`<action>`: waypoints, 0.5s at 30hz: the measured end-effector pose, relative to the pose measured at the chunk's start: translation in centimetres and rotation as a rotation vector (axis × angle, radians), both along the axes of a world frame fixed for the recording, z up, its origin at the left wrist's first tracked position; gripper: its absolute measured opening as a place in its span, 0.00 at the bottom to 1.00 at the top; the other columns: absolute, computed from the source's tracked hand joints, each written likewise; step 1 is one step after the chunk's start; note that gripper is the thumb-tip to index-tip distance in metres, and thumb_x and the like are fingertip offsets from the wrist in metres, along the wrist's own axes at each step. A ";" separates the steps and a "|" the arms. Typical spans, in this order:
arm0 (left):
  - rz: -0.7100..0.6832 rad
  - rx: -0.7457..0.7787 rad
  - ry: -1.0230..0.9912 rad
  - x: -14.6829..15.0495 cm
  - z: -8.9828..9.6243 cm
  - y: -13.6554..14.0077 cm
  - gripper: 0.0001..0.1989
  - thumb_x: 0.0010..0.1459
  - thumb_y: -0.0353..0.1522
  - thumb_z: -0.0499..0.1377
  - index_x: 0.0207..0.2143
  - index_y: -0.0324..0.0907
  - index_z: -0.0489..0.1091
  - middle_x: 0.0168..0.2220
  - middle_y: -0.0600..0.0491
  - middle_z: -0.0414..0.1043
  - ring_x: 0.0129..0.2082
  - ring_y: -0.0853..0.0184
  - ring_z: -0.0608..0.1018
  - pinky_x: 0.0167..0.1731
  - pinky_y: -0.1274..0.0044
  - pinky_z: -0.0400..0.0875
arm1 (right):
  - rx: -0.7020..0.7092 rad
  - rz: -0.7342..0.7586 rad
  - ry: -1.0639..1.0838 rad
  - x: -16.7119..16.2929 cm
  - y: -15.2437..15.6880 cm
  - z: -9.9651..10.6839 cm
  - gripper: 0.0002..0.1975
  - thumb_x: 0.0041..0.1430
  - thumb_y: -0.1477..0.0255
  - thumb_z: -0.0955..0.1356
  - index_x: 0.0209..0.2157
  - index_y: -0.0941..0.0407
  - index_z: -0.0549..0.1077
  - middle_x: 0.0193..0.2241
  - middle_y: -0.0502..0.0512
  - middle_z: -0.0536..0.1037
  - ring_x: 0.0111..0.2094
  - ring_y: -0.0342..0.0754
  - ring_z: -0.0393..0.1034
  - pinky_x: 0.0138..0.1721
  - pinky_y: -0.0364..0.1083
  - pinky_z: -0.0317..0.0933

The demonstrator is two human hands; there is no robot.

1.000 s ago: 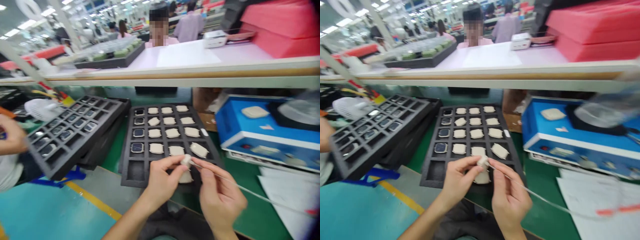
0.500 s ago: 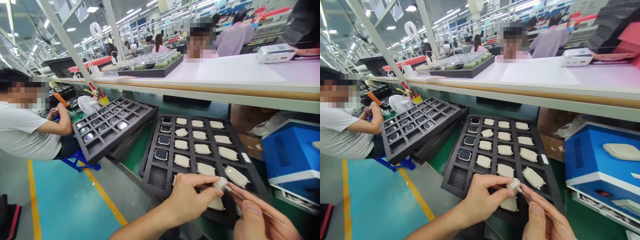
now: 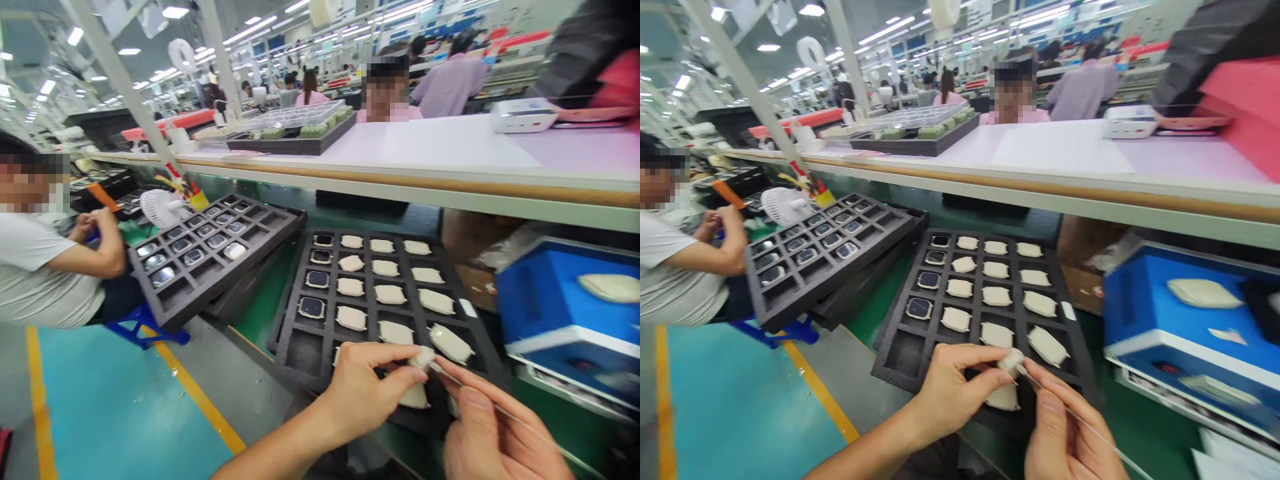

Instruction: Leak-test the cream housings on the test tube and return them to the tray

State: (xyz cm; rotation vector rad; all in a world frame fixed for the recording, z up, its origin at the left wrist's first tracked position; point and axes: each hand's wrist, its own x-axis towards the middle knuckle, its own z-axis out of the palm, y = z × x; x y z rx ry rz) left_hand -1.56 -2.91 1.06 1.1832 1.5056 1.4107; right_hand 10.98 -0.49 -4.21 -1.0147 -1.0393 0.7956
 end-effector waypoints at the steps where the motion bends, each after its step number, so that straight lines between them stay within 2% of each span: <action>1: 0.008 0.001 0.009 0.0 0.1 0.1 0.14 0.58 0.30 0.68 0.47 0.44 0.86 0.42 0.51 0.87 0.39 0.61 0.88 0.44 0.76 0.81 | 0.011 -0.018 -0.027 -0.2 -0.1 0.6 0.08 0.63 0.65 0.76 0.37 0.56 0.83 0.37 0.56 0.88 0.35 0.51 0.84 0.42 0.49 0.78; 5: 0.023 0.017 0.038 -0.4 0.4 1.0 0.13 0.57 0.30 0.67 0.46 0.44 0.86 0.43 0.50 0.87 0.39 0.61 0.88 0.44 0.75 0.83 | 0.091 0.035 -0.115 -0.6 0.6 2.1 0.09 0.68 0.66 0.72 0.37 0.56 0.83 0.37 0.58 0.88 0.37 0.52 0.85 0.41 0.49 0.81; 10: 0.044 0.034 0.104 -0.9 0.4 2.0 0.12 0.56 0.34 0.69 0.43 0.46 0.87 0.40 0.51 0.87 0.36 0.59 0.89 0.41 0.74 0.85 | 0.172 0.079 -0.041 -0.7 1.7 2.8 0.07 0.70 0.73 0.69 0.40 0.54 0.82 0.38 0.57 0.88 0.40 0.50 0.86 0.41 0.47 0.81; 15: 0.095 0.046 0.167 -1.3 0.2 2.5 0.14 0.53 0.38 0.71 0.41 0.46 0.87 0.40 0.51 0.87 0.32 0.60 0.89 0.34 0.78 0.85 | 0.206 0.108 0.016 -0.8 2.2 3.0 0.07 0.70 0.74 0.69 0.42 0.53 0.82 0.39 0.57 0.87 0.41 0.50 0.85 0.43 0.46 0.81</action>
